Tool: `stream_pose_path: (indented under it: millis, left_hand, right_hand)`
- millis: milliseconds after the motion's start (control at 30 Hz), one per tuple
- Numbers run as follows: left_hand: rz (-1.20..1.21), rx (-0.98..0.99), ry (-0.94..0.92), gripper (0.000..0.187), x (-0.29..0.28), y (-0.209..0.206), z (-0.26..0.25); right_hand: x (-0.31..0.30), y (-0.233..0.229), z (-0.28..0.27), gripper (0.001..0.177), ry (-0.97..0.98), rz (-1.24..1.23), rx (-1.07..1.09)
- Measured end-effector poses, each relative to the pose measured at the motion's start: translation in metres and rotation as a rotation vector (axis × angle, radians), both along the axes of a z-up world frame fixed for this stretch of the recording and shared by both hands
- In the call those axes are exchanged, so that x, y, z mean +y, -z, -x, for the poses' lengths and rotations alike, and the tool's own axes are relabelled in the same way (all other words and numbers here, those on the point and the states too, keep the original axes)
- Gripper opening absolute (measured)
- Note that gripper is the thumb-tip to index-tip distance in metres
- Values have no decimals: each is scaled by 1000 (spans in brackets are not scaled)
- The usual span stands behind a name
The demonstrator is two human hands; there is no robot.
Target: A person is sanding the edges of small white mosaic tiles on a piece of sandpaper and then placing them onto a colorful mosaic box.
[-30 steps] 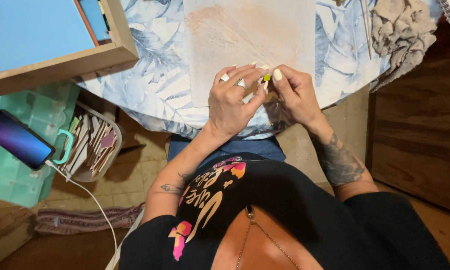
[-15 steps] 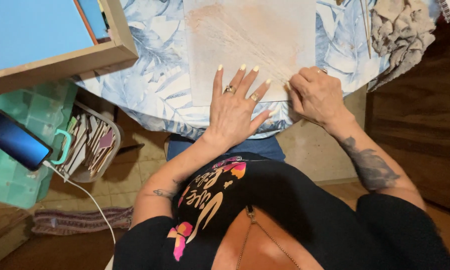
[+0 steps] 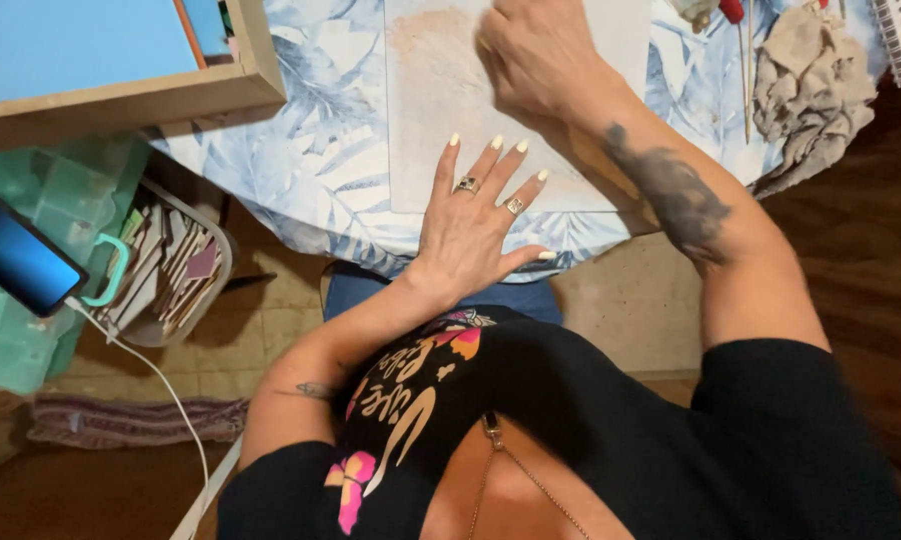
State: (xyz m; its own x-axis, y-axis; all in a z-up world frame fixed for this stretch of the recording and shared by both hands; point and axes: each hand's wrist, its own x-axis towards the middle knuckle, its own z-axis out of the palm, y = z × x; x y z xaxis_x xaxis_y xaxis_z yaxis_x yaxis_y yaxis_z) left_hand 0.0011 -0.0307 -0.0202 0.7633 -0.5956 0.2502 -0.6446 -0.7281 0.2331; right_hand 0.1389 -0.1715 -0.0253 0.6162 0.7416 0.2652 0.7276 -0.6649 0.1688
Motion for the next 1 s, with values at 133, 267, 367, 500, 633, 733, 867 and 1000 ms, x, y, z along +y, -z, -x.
stream_pose_path:
  millis: [133, 267, 367, 500, 633, 733, 867, 1000]
  left_hand:
    - [-43, -23, 12, 71, -1, 1, -3]
    - [9, -29, 55, 72, 2, 2, -2]
    - [3, -22, 53, 72, 1, 4, -4]
    - [4, -37, 37, 71, 0, 4, -1]
    - [2, -56, 19, 70, -1, -1, 1]
    - [33, -32, 22, 71, -2, -2, 2]
    - [77, 2, 38, 73, -4, 5, -3]
    - [142, 52, 70, 75, -3, 8, -2]
  right_hand:
    - [-43, -26, 78, 25, 129, 92, 285]
    - [-83, -13, 131, 16, 142, 71, 171]
    - [-70, -13, 116, 19, 176, 50, 188]
    - [-29, 5, 43, 18, 46, -87, 14]
    - [10, 2, -9, 25, 29, -28, -113]
    - [-7, 1, 8, 18, -47, -42, -109]
    - [-66, -2, 79, 20, 26, 16, 99]
    - [-100, 5, 137, 14, 134, 64, 62]
